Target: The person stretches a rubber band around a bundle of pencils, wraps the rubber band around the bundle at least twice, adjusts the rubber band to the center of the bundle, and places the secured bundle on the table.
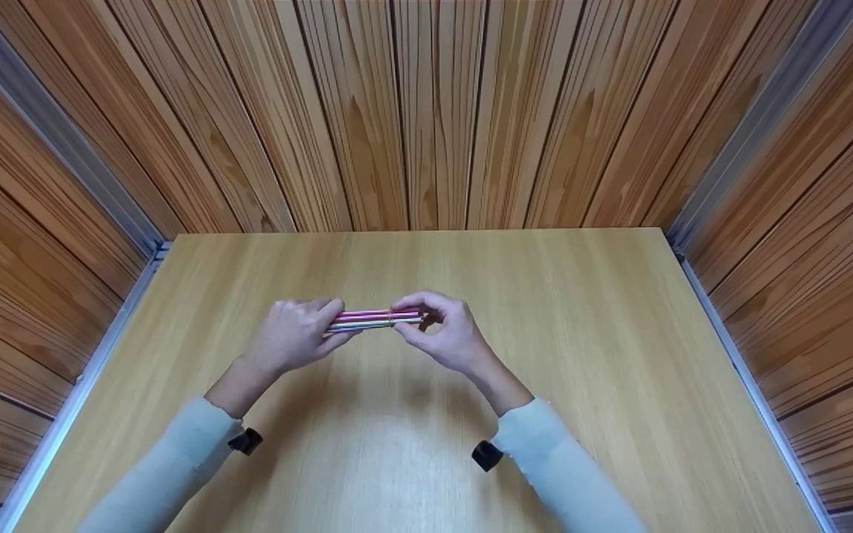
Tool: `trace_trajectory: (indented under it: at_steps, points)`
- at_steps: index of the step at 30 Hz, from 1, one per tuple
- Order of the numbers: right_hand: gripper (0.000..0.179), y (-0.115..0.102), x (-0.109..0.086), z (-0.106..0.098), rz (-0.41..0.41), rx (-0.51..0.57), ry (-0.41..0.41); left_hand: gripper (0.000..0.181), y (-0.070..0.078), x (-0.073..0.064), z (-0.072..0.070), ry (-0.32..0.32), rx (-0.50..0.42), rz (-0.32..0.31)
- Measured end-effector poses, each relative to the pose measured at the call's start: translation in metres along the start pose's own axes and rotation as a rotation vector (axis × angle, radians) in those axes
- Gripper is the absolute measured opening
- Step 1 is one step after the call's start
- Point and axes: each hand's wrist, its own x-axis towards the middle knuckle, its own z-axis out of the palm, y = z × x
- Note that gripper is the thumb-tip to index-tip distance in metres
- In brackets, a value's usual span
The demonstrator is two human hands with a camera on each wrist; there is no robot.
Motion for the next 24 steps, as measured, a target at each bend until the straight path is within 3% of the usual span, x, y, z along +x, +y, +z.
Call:
trace_trajectory:
  at_steps: [5, 10, 13, 17, 24]
  points:
    - [0.025, 0.003, -0.001, -0.005, 0.009, 0.021, 0.022, 0.031, 0.0, 0.001, -0.002, 0.077, -0.169, -0.01]
    - [0.022, 0.005, 0.0, -0.011, 0.054, 0.095, 0.083, 0.026, -0.002, 0.001, -0.003, 0.232, -0.48, -0.053]
    - [0.021, 0.006, 0.001, -0.013, 0.064, 0.154, 0.077, 0.024, -0.002, 0.001, -0.001, 0.286, -0.664, -0.082]
    - [0.021, 0.005, 0.001, -0.014, 0.04, 0.199, 0.021, 0.024, 0.001, 0.001, 0.004, 0.301, -0.806, -0.118]
    - [0.02, 0.005, -0.002, -0.009, 0.014, 0.182, -0.056, 0.022, 0.01, 0.004, 0.01, 0.306, -0.943, -0.159]
